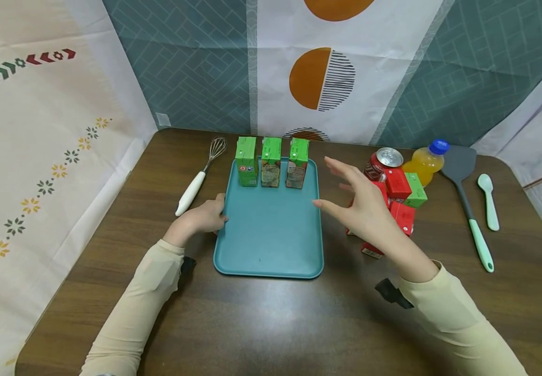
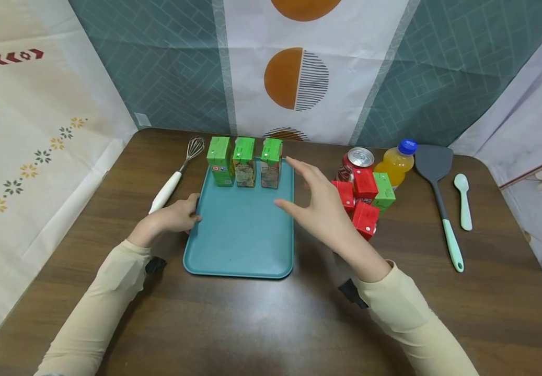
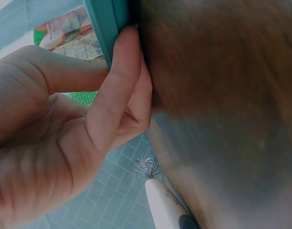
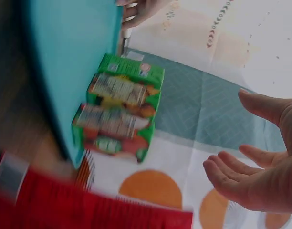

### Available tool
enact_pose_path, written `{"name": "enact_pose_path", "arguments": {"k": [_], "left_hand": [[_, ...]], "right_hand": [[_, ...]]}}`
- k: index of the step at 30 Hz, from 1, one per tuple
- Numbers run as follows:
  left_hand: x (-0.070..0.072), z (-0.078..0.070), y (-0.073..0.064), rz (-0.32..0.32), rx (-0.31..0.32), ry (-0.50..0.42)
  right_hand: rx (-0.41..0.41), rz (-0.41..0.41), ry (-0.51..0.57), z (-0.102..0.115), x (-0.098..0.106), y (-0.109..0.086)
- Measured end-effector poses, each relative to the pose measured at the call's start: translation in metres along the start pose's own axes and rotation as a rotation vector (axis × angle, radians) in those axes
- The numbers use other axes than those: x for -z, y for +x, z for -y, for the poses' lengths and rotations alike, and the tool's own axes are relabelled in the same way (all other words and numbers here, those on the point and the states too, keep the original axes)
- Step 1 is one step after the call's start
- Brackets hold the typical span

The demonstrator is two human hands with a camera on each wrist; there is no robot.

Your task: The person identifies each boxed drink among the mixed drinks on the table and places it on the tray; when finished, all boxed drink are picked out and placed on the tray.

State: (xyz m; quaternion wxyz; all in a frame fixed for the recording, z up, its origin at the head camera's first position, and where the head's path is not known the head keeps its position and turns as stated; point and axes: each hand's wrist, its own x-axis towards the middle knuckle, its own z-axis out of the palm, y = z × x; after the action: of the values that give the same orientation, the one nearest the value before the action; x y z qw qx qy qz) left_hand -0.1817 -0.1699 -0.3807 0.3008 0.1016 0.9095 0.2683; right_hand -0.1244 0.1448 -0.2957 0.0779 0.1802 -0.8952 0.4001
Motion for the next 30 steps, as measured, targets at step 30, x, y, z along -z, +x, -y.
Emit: {"name": "enact_pose_path", "arguments": {"k": [30], "left_hand": [[0.000,0.001,0.002,-0.004,-0.002,-0.004]], "right_hand": [[-0.043,0.124,-0.186,-0.092,0.070,-0.068]]}}
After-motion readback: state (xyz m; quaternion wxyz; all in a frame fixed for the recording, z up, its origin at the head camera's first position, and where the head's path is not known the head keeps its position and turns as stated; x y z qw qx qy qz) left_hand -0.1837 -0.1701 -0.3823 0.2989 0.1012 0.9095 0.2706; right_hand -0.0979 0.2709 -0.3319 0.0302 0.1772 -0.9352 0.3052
